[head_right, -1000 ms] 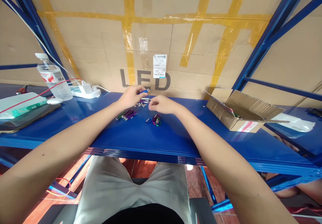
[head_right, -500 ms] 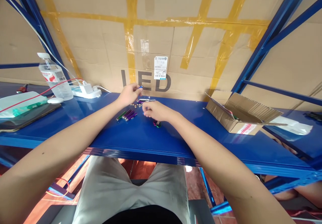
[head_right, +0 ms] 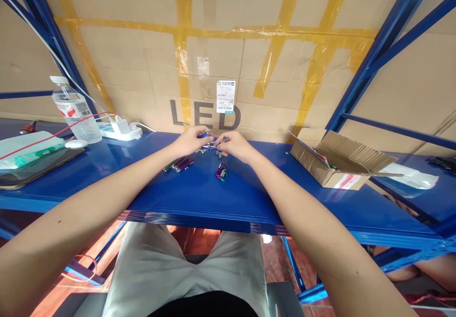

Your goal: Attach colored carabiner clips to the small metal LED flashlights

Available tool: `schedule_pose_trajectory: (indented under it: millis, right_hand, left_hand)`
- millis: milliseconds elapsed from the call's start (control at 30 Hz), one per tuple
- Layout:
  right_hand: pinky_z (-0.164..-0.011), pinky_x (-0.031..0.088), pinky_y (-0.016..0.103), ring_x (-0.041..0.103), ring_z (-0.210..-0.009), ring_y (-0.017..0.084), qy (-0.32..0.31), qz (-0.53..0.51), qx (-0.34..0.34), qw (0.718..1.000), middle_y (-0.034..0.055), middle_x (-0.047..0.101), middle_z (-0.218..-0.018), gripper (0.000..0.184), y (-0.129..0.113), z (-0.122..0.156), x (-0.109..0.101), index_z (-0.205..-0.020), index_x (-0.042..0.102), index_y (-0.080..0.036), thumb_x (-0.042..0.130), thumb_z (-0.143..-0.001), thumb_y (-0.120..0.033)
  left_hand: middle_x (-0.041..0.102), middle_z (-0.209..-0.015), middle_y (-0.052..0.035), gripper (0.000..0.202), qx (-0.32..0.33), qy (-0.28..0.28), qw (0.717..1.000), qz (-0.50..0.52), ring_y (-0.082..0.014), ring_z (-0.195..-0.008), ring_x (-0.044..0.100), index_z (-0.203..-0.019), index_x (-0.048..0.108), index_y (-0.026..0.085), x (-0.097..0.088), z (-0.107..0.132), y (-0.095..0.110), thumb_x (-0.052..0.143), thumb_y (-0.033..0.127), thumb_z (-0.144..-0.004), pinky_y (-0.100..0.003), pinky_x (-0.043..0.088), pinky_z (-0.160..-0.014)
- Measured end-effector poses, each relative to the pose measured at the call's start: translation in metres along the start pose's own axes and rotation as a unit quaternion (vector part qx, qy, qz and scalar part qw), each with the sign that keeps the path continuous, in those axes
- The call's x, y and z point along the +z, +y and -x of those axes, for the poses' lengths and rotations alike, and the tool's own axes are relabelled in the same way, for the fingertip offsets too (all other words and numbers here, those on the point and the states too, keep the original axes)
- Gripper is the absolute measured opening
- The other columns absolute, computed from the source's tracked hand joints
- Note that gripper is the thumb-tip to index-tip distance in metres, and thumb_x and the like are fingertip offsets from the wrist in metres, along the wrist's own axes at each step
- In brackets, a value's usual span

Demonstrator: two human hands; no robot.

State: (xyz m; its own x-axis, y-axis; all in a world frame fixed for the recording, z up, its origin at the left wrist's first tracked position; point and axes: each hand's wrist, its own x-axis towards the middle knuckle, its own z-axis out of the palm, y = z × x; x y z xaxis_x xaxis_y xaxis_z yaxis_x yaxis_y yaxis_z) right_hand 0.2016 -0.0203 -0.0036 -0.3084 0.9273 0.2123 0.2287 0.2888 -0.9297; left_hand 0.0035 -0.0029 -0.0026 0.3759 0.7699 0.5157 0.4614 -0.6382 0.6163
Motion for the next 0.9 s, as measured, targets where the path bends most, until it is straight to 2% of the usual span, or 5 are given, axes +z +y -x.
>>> schedule_pose_trajectory:
  millis: [167, 267, 467, 700, 900]
  right_hand:
    - [-0.058, 0.044, 0.026, 0.052, -0.060, 0.009, -0.078, -0.065, -0.005, 0.995, 0.0051, 0.067, -0.078, 0.009, 0.010, -0.005, 0.000, -0.075, 0.071, -0.013, 0.079, -0.075, -0.016]
    - [-0.058, 0.043, 0.025, 0.048, -0.062, 0.009, -0.117, -0.047, 0.000, 0.992, 0.0070, 0.068, -0.087, 0.015, 0.015, -0.006, -0.002, -0.081, 0.072, -0.012, 0.080, -0.080, -0.025]
    - [-0.060, 0.047, 0.028, 0.052, -0.065, 0.014, -0.175, -0.130, 0.066, 0.974, 0.0013, 0.055, -0.073, 0.014, 0.005, 0.001, -0.005, -0.084, 0.059, -0.015, 0.069, -0.091, -0.023]
    - [-0.054, 0.041, 0.027, 0.042, -0.055, 0.015, -0.282, -0.234, 0.167, 0.915, -0.0014, 0.039, -0.061, 0.029, -0.010, 0.009, -0.011, -0.075, 0.043, -0.020, 0.042, -0.103, -0.026]
    - [-0.054, 0.040, 0.024, 0.039, -0.058, 0.012, -0.260, -0.256, 0.106, 0.925, -0.0034, 0.041, -0.067, 0.009, -0.009, 0.008, -0.013, -0.100, 0.060, -0.014, 0.058, -0.099, -0.022]
  left_hand:
    - [0.070, -0.087, -0.0017, 0.014, 0.047, 0.008, 0.999, 0.013, -0.0170, -0.083, 0.062, -0.095, 0.071, 0.019, 0.001, 0.004, 0.007, 0.065, 0.027, -0.086, -0.031, 0.048, -0.075]
    - [0.071, -0.077, -0.0009, 0.016, 0.070, -0.042, 0.996, 0.030, -0.0164, -0.076, 0.064, -0.097, 0.074, 0.019, -0.001, 0.006, 0.013, 0.063, 0.028, -0.089, -0.032, 0.050, -0.076]
    - [0.076, -0.088, -0.0036, 0.021, 0.066, -0.118, 0.989, 0.061, -0.0163, -0.080, 0.068, -0.102, 0.076, 0.017, -0.008, 0.006, 0.019, 0.060, 0.022, -0.090, -0.032, 0.053, -0.078]
    - [0.076, -0.092, -0.0040, 0.016, 0.081, -0.082, 0.993, 0.023, -0.0168, -0.082, 0.066, -0.095, 0.075, 0.017, -0.012, 0.005, 0.019, 0.063, 0.023, -0.086, -0.030, 0.050, -0.075]
    - [0.071, -0.075, -0.0020, 0.018, 0.113, -0.045, 0.992, -0.025, -0.0161, -0.073, 0.061, -0.076, 0.070, 0.018, -0.016, 0.004, 0.015, 0.061, 0.027, -0.089, -0.030, 0.046, -0.069]
